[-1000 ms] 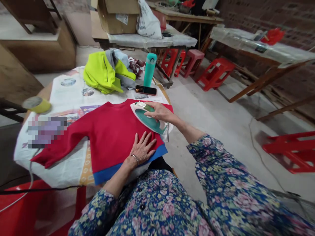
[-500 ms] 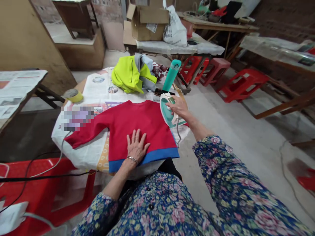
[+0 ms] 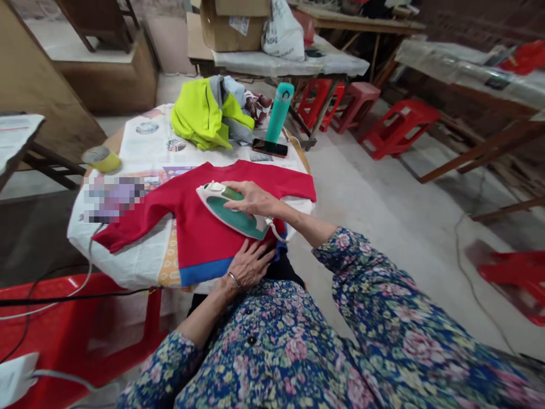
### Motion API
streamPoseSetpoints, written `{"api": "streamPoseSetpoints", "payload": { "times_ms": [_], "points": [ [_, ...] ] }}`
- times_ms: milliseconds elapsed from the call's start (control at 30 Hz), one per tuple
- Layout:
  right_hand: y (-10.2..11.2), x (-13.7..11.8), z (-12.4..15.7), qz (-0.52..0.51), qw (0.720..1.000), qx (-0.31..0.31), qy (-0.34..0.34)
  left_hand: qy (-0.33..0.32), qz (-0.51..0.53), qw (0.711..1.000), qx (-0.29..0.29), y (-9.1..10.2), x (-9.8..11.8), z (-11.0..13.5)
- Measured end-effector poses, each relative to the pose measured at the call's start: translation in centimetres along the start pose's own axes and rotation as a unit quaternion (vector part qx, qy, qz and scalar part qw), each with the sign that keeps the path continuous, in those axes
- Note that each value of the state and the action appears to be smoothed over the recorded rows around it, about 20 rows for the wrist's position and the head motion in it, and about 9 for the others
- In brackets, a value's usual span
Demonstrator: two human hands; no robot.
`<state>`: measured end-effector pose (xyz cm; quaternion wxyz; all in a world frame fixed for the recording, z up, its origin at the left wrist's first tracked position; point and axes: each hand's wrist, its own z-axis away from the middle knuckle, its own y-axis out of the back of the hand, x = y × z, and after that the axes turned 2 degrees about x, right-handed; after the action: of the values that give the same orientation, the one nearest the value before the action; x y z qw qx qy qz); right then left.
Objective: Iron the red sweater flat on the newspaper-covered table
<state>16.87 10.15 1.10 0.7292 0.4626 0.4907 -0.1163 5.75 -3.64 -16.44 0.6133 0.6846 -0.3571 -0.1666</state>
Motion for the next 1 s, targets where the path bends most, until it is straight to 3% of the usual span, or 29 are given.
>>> {"api": "streamPoseSetpoints", "payload": {
  "times_ms": [167,267,367,467,567,700,800,900,1000],
  "points": [
    [-0.9,0.7,1.2,0.067,0.995,-0.052,0.047,-0.068,0.005,0.997,-0.035,-1.1,1.3,-1.4],
    [-0.7,1.8,3.3,0.072,0.994,-0.070,0.040,-0.116,0.022,0.992,-0.042,-2.3,1.1,-1.2],
    [0.0,3.0,6.2,0.048,0.998,-0.028,0.017,-0.171,0.054,0.984,-0.016,-3.8,1.0,-0.3],
    [0.9,4.2,9.7,0.019,0.999,0.041,-0.026,-0.195,0.091,0.974,0.069,-4.4,1.4,1.0],
    [1.4,5.5,13.0,-0.025,0.989,0.092,-0.115,-0.156,0.095,0.970,0.161,-2.8,1.4,1.6],
    [1.8,7.1,15.4,-0.070,0.961,0.189,-0.189,0.011,0.026,0.978,0.205,0.3,0.0,-0.1],
    [2.3,7.8,15.5,-0.063,0.951,0.222,-0.205,0.096,-0.018,0.985,0.140,0.8,-1.2,-2.4],
    [2.9,8.0,15.0,-0.065,0.952,0.218,-0.203,0.088,-0.031,0.994,0.049,-0.3,-1.7,-3.8],
    [3.3,7.9,14.6,-0.069,0.953,0.222,-0.195,0.076,-0.040,0.996,0.020,-1.2,-1.7,-3.9]
  ]
}}
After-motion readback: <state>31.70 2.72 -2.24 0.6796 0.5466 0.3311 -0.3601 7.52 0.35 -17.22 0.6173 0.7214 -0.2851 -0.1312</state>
